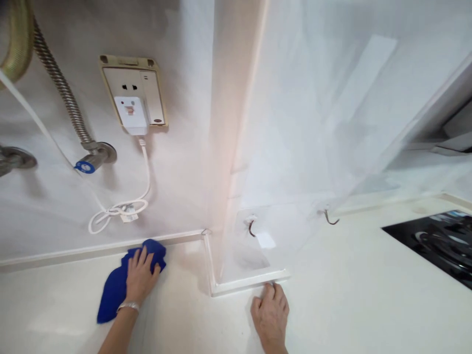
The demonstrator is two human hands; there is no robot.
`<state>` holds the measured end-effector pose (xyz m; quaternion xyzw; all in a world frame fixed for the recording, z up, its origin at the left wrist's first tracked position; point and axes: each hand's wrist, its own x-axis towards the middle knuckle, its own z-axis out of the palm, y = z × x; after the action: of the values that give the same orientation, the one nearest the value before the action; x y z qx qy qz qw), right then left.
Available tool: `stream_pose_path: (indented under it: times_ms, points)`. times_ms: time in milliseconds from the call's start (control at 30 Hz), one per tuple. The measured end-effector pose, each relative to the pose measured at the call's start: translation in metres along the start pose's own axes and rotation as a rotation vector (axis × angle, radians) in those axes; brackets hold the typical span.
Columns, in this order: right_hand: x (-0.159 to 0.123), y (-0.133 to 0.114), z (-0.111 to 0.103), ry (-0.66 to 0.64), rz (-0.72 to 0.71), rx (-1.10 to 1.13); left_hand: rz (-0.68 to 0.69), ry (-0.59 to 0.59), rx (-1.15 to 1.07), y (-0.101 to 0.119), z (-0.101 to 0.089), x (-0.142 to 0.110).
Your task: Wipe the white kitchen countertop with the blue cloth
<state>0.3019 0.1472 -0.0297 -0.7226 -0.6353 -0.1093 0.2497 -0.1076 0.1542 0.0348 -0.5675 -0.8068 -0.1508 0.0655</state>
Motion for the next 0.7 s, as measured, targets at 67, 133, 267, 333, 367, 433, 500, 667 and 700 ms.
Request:
stream_pose_path:
  times_ms: [67,133,267,333,367,433,500,667,700]
  points:
    - [0.001,-0.001,-0.003,-0.007,-0.009,-0.019,-0.079,-0.065,0.016,-0.018,-0.009,-0.015]
    - [0.002,-0.002,-0.005,-0.012,-0.016,-0.036,-0.061,-0.127,0.012,-0.029,-0.019,-0.029]
    - [-0.001,0.000,0.001,0.006,-0.013,-0.030,0.096,-0.186,-0.031,-0.020,-0.035,-0.065]
    - [-0.003,0.004,0.009,0.027,-0.025,0.004,0.184,-0.180,-0.080,-0.005,-0.037,-0.091]
    - [-0.004,0.007,0.013,0.041,-0.041,0.027,0.235,-0.178,-0.108,0.004,-0.037,-0.105]
    - [-0.006,0.015,0.019,0.065,-0.095,0.070,0.339,-0.187,-0.170,0.024,-0.035,-0.138]
    - [-0.009,0.025,0.018,0.068,-0.179,0.100,0.427,-0.200,-0.244,0.043,-0.033,-0.171]
    - [-0.044,0.061,-0.012,0.029,-0.354,0.194,0.484,-0.198,-0.534,0.052,-0.043,-0.210]
    - [-0.058,0.068,-0.021,0.024,-0.361,0.204,0.410,-0.147,-0.570,0.045,-0.047,-0.209]
